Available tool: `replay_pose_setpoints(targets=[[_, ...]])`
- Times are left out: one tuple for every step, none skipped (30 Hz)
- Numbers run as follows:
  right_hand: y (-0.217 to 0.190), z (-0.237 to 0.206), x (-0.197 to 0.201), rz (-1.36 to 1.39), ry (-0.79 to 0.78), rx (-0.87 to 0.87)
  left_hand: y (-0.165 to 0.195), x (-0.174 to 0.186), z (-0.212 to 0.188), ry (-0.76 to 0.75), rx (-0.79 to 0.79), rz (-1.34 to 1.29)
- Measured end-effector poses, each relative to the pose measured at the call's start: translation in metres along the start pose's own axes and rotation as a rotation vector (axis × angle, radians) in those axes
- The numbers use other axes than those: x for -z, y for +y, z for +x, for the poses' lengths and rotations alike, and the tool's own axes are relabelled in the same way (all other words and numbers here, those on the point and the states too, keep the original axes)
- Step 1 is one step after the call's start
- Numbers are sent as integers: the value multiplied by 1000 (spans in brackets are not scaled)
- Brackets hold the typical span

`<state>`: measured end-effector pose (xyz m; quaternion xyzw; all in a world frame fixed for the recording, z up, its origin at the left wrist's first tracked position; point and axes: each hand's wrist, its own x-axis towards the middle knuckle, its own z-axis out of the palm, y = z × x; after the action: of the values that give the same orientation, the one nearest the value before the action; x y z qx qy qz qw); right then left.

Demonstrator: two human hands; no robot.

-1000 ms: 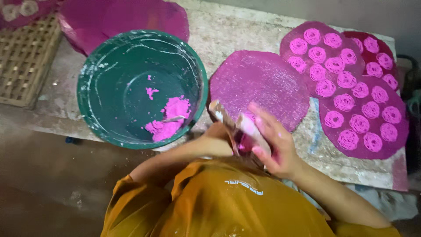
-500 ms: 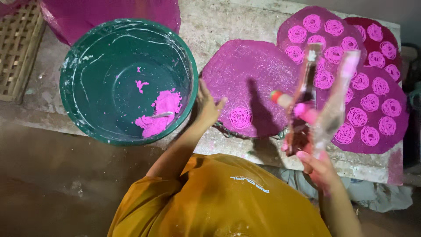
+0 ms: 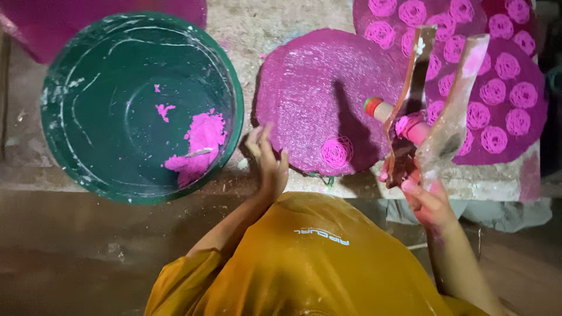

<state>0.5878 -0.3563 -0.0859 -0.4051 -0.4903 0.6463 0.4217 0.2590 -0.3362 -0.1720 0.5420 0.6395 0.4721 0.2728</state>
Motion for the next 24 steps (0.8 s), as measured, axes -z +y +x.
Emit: replay_pose_setpoints(targets=[[-3, 0, -2, 7, -14, 17, 8, 1, 3, -25, -161, 182], [-5, -1, -4, 14, -29, 33, 15, -2, 9, -46, -321, 362], [-6, -2, -4, 15, -18, 34, 20, -8, 17, -125, -363, 352], [-5, -3, -4, 17, -7, 37, 23, -19, 28, -203, -406, 342], [-4, -5, -3, 20, 3, 43, 24, -30, 39, -279, -451, 333], [-2, -8, -3, 34, 4, 50, 24, -39, 47, -277, -499, 371], [0, -12, -3, 48, 7, 57, 22, -50, 54, -274, -548, 406], [2, -16, -3, 60, 10, 65, 19, -58, 59, -270, -598, 441], [3, -20, -3, 52, 23, 82, 15, -64, 62, -295, -609, 461], [5, -25, -4, 44, 36, 99, 12, -69, 65, -320, -621, 481], [6, -29, -4, 37, 48, 116, 9, -73, 66, -345, -631, 502], [6, -32, -5, 50, 60, 116, 7, -75, 66, -345, -636, 486], [6, -35, -5, 64, 71, 115, 6, -76, 66, -344, -639, 471], [6, -38, -5, 77, 81, 114, 6, -75, 65, -343, -642, 456], [6, -40, -6, 75, 94, 120, 7, -74, 63, -339, -644, 449], [6, -41, -5, 72, 106, 127, 9, -71, 61, -334, -647, 440], [5, -42, -5, 67, 117, 134, 11, -69, 59, -327, -650, 432], [5, -43, -5, 63, 127, 124, 13, -65, 55, -354, -611, 427], [5, -44, -5, 61, 136, 117, 14, -60, 51, -379, -574, 425], [5, -44, -4, 59, 144, 109, 16, -55, 47, -403, -535, 423], [6, -44, -4, 59, 145, 110, 18, -51, 42, -398, -529, 415], [6, -45, -3, 58, 148, 112, 19, -46, 37, -393, -524, 405], [7, -45, -3, 56, 153, 117, 20, -42, 33, -389, -522, 394], [9, -45, -2, 53, 145, 119, 21, -38, 29, -417, -509, 396]])
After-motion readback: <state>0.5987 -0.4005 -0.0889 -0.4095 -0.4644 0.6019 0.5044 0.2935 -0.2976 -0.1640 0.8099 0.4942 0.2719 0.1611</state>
